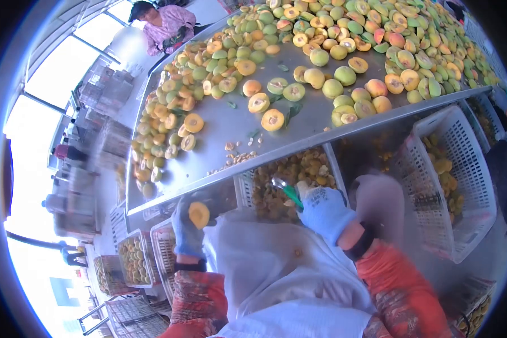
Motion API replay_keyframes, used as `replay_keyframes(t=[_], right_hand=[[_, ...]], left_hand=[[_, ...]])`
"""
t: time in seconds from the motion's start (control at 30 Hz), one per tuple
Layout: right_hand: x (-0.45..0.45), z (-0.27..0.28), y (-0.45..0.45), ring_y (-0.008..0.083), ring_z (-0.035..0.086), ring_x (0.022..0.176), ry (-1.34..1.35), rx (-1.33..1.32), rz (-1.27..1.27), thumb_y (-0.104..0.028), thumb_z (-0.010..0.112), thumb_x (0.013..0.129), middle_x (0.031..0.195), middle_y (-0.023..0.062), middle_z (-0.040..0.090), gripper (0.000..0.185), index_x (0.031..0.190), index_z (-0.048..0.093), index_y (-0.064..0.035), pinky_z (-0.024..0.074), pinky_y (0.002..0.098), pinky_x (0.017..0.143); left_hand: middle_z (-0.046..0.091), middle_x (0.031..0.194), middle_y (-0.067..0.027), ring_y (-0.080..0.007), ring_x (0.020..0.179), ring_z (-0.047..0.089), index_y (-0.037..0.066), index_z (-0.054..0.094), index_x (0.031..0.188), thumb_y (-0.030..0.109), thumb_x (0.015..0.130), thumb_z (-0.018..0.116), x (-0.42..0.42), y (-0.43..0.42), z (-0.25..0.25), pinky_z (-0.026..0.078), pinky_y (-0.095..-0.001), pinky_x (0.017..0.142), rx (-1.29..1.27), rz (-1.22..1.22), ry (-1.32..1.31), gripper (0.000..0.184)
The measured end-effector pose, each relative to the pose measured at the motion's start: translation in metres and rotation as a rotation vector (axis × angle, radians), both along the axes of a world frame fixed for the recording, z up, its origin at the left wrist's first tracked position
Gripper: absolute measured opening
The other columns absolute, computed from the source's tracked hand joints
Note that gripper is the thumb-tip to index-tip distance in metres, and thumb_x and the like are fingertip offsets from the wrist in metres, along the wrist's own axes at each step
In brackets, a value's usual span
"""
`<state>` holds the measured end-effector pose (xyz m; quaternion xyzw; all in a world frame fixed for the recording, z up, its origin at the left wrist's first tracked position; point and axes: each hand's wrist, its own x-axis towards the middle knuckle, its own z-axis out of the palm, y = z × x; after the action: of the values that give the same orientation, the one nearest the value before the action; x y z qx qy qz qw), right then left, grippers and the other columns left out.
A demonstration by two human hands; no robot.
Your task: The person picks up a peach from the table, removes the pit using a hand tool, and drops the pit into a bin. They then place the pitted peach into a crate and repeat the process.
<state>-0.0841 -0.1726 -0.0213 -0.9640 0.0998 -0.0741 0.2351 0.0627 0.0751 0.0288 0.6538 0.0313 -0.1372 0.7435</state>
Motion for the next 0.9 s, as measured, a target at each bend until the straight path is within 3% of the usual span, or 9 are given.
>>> replay_keyframes(t=[0.13,0.23,0.37,0.43,0.53,0.67,0.8,0.87,0.9], right_hand=[[-0.007,-0.007,0.01,0.0329,0.06,0.058,0.004,0.215,-0.019,-0.031,0.065,0.074,0.067,0.0157,0.06,0.036,0.097,0.053,-0.0051,0.0478,0.0413,0.053],[-0.007,0.002,0.016,0.0331,0.06,0.058,-0.02,0.31,0.024,-0.03,0.065,0.074,0.064,0.0153,0.058,0.034,0.093,0.052,-0.0058,0.0478,0.0415,0.053],[-0.012,0.011,0.008,0.0348,0.059,0.057,-0.035,0.462,0.037,-0.031,0.066,0.075,0.063,0.0148,0.057,0.031,0.09,0.051,-0.0069,0.0466,0.0416,0.052],[-0.016,0.021,-0.003,0.0334,0.059,0.057,-0.041,0.532,0.027,-0.03,0.063,0.076,0.065,0.0155,0.058,0.027,0.087,0.05,-0.0082,0.0457,0.0417,0.052],[-0.024,0.022,-0.015,0.0338,0.059,0.058,-0.006,0.623,-0.027,-0.031,0.062,0.077,0.068,0.015,0.059,0.028,0.087,0.049,-0.0091,0.0453,0.0417,0.053],[-0.031,0.03,-0.03,0.0343,0.06,0.06,0.051,0.565,-0.067,-0.033,0.061,0.079,0.068,0.015,0.059,0.029,0.091,0.05,-0.0089,0.0457,0.0421,0.055],[-0.03,0.026,-0.033,0.0352,0.06,0.062,0.04,0.621,-0.102,-0.032,0.063,0.078,0.067,0.0153,0.059,0.031,0.093,0.051,-0.0077,0.046,0.0427,0.056],[-0.029,0.026,-0.03,0.0362,0.059,0.062,-0.072,0.604,-0.111,-0.029,0.065,0.076,0.066,0.0156,0.059,0.032,0.093,0.05,-0.0062,0.046,0.0431,0.057],[-0.027,0.029,-0.026,0.0346,0.06,0.061,-0.071,0.587,-0.122,-0.027,0.067,0.075,0.065,0.0151,0.06,0.032,0.092,0.051,-0.0061,0.0463,0.042,0.055]], left_hand=[[0.065,0.089,-0.0112,-0.0198,0.074,0.064,-0.002,0.061,0.103,0.017,0.083,0.06,0.032,0.179,-0.05,0.053,-0.0272,0.064,1.198,-0.045,-0.123,0.027],[0.065,0.091,-0.0092,-0.0157,0.077,0.063,-0.003,0.06,0.104,0.011,0.083,0.061,0.057,0.193,-0.053,0.049,-0.0223,0.071,1.09,0.055,-0.461,0.026],[0.064,0.082,-0.0067,-0.0098,0.065,0.058,-0.001,0.062,0.103,0.009,0.085,0.056,0.085,-0.002,-0.004,0.047,-0.0198,0.058,0.601,-0.051,-0.238,0.021],[0.064,0.073,-0.0046,-0.0104,0.051,0.055,0.002,0.064,0.1,0.018,0.085,0.058,0.095,-0.091,0.002,0.044,-0.0219,0.049,0.748,-0.198,-0.119,0.023],[0.066,0.088,-0.0154,-0.0278,0.076,0.064,0.011,0.056,0.116,0.042,0.075,0.064,0.112,-0.192,-0.026,0.048,-0.037,0.071,1.17,-0.377,-0.428,0.052],[0.062,0.092,-0.0137,-0.0208,0.064,0.062,0.006,0.047,0.121,0.03,0.072,0.067,0.109,-0.249,-0.087,0.05,-0.0313,0.061,1.323,-0.559,-0.893,0.058],[0.06,0.097,-0.0148,-0.0206,0.068,0.062,0.006,0.048,0.117,0.024,0.075,0.065,0.102,-0.224,-0.077,0.049,-0.0286,0.054,0.889,-0.549,-0.426,0.048],[0.058,0.095,-0.0132,-0.0189,0.075,0.06,0.006,0.049,0.116,0.018,0.081,0.059,0.069,-0.19,-0.023,0.049,-0.0268,0.054,-0.014,-0.433,0.176,0.038],[0.058,0.095,-0.0132,-0.0189,0.075,0.06,0.006,0.049,0.116,0.018,0.081,0.059,0.057,-0.172,-0.019,0.049,-0.0268,0.054,-0.011,-0.41,0.164,0.038]])
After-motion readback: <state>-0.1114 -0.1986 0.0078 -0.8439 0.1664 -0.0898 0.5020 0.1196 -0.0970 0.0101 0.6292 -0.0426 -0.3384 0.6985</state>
